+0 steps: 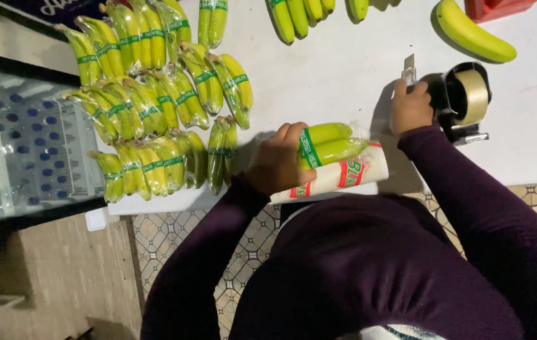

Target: The person wraps bunches of bananas in plastic wrap and seals them with tape. They use a utility knife to cut the wrap and a tape dispenser to apply tape. The wrapped bananas are placed on a white table alongside other wrapped bunches.

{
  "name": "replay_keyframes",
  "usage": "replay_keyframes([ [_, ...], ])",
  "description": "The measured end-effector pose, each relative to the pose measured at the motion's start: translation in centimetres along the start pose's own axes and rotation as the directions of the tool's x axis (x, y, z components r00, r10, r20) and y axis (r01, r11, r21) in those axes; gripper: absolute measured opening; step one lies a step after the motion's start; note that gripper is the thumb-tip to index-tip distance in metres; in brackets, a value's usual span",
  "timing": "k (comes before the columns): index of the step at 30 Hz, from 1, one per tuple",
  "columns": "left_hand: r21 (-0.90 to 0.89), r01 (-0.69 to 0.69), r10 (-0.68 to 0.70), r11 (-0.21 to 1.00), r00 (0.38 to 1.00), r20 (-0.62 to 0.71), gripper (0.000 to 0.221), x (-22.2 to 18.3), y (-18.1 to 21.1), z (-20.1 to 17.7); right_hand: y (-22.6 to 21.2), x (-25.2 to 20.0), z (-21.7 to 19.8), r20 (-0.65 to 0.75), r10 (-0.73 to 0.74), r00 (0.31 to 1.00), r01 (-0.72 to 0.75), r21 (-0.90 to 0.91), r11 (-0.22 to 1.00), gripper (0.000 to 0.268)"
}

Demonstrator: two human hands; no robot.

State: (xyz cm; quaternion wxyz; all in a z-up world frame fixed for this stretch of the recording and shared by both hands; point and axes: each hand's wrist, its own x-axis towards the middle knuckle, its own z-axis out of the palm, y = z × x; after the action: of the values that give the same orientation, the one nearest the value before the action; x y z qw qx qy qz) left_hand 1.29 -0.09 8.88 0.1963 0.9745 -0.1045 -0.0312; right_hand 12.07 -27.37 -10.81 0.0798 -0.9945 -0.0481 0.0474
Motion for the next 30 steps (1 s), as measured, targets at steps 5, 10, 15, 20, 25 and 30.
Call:
replay_keyframes([
  [5,0.072,0.039,-0.034,0.997,0.997,-0.064,0.071,2.1,-0.6,-2.3,0.3,-0.7,-5.8,-0.015,-0.037,0.999,0.039,0.502,0.864,0.065],
  [10,-0.115,0.349,-0.293,0.93,0.894,0.339,0.078,4.1,-0.4,-4.9,2.3,-7.1,-16.1,0.044,-0.185,0.982,0.106,0.685,0.721,0.044],
  [15,-0.192,0.517,-0.424,0.834,0.823,0.378,0.078,4.5,1.2,-7.0,0.8,-10.4,-16.3,0.05,-0.592,0.805,0.55,0.313,0.774,0.037],
  [20,-0.154,0.542,-0.502,0.826,0.832,0.237,0.093,3.2,-0.9,-4.2,-3.8,-9.3,-17.3,-0.06,-0.638,0.768,0.637,0.177,0.75,0.012],
  [25,-0.169,0.534,-0.511,0.829,0.845,0.16,0.089,2.3,-0.8,-3.2,-6.1,-7.5,-17.6,-0.085,-0.729,0.68,0.734,0.087,0.674,0.012],
  [30,0.29,0.15,0.023,0.945,0.856,-0.517,0.064,0.4,-2.1,0.8,-5.4,-5.1,-19.6,-0.034,-0.702,0.711,0.699,0.141,0.701,0.024],
])
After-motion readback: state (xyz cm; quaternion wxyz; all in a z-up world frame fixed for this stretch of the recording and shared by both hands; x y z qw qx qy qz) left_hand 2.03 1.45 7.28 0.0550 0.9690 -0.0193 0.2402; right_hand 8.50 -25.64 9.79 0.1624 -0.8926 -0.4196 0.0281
